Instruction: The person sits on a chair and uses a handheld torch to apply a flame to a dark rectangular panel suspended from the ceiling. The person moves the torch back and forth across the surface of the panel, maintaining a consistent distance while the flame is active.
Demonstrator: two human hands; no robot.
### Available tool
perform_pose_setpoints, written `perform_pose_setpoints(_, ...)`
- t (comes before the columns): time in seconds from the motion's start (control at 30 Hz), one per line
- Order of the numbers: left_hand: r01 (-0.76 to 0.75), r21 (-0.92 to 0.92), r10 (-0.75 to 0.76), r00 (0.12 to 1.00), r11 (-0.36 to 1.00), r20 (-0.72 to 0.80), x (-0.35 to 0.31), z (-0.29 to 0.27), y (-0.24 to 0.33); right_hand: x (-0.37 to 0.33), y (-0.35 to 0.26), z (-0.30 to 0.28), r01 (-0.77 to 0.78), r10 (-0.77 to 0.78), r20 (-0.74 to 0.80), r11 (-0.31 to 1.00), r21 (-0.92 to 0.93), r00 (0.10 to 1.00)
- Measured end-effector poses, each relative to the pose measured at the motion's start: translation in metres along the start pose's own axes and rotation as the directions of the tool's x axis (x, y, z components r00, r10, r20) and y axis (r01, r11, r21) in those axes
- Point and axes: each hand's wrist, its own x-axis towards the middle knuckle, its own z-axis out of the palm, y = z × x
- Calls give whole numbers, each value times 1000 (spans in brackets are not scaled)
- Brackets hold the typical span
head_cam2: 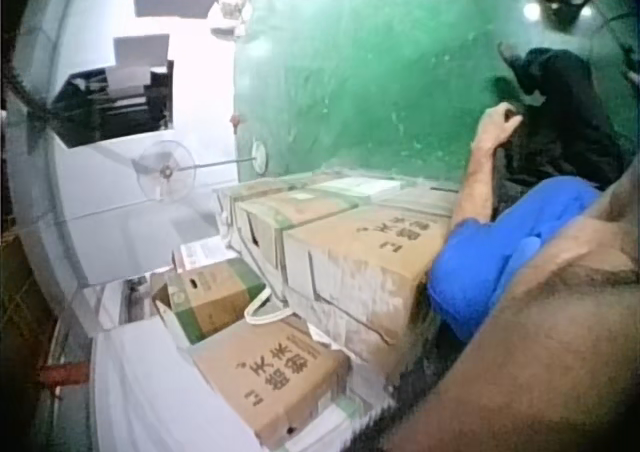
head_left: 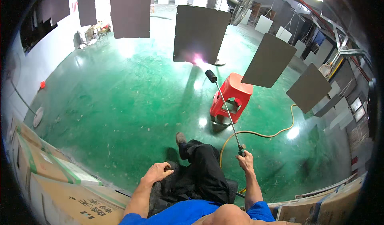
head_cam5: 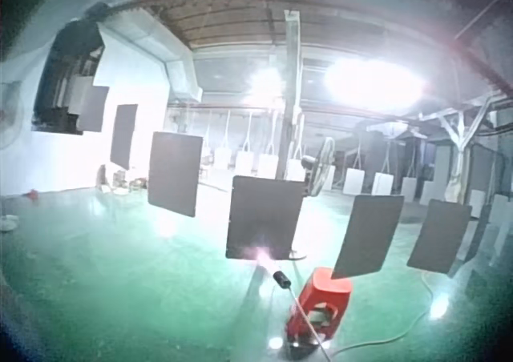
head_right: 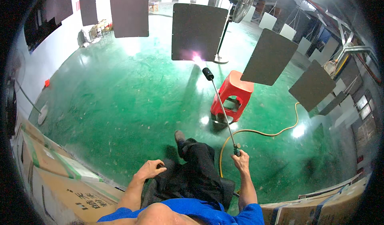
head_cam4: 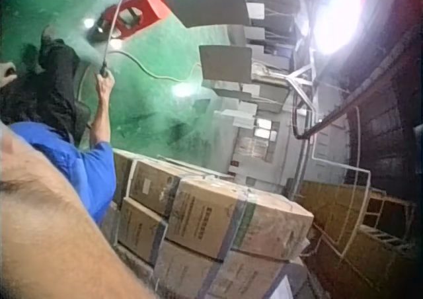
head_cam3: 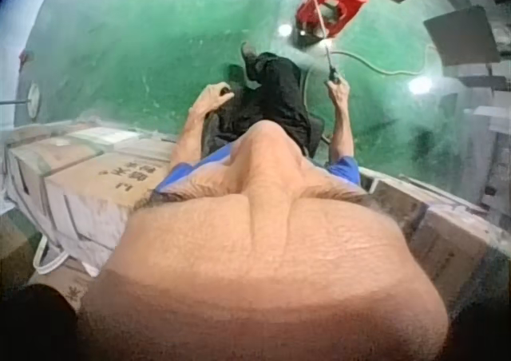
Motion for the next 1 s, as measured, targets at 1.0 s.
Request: perform_pose_setpoints(1.0,19,23,-19,1000,1000,16,-19,13,-26,-13,-155,-25,299,-283,-107,935,193,953)
